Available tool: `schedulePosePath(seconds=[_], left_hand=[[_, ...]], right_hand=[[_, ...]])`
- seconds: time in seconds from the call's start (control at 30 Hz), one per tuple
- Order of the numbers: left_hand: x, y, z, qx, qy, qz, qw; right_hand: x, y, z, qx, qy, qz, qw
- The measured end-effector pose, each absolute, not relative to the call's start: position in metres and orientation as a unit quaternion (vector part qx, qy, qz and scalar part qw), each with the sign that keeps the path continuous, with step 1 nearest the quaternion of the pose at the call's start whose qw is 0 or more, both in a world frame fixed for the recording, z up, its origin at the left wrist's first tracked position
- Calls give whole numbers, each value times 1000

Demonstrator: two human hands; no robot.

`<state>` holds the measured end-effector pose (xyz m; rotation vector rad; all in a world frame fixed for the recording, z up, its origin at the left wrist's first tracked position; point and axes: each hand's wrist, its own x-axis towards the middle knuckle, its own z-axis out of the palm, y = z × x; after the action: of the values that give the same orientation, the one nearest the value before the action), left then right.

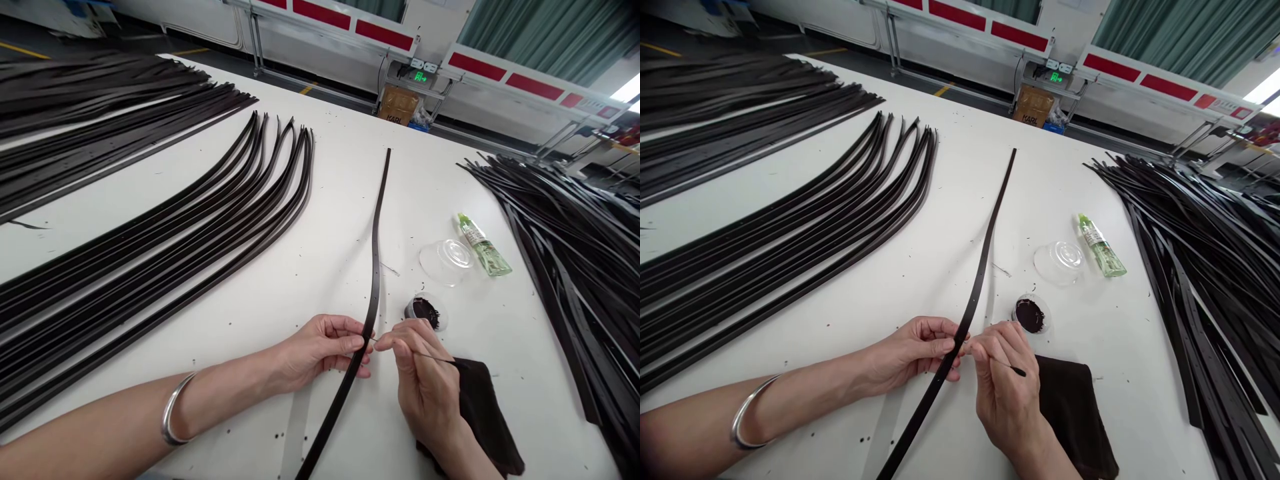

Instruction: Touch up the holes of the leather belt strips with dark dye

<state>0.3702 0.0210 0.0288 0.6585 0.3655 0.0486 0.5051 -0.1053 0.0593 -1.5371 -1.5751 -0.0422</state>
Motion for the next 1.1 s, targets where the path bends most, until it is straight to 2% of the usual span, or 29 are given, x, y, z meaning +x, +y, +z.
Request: schedulePosePath(seconds=[0.13, 0.27, 0.43, 0.6, 0.67, 0.83, 0.9, 1.0, 1.07, 1.1], left_hand=[[369, 21, 28, 291, 194, 25, 936], [368, 22, 28, 262, 207, 31, 942], [368, 22, 28, 264, 192, 36, 945], [367, 23, 25, 277, 185, 33, 942], [368, 22, 25, 269, 190, 34, 944], [368, 22, 29, 263, 217, 34, 939], [368, 23, 31, 265, 226, 35, 937], [368, 24, 31, 268, 225, 37, 936], [368, 24, 31, 270, 219, 38, 937], [368, 24, 30, 269, 219, 39, 937]], right_hand=[[506, -115, 57, -640, -585, 25, 497], [509, -121, 51, -624, -568, -6, 537], [511, -121, 43, -638, -671, -58, 372], [508, -119, 39, -650, -683, -63, 326], [508, -119, 43, -645, -681, -60, 340], [516, -142, 56, -666, -578, -114, 457], [526, -167, 51, -724, -525, -160, 418], [544, -207, 33, -785, -519, -225, 251], [549, -224, 23, -775, -547, -234, 211], [545, -227, 21, -779, -539, -234, 220]])
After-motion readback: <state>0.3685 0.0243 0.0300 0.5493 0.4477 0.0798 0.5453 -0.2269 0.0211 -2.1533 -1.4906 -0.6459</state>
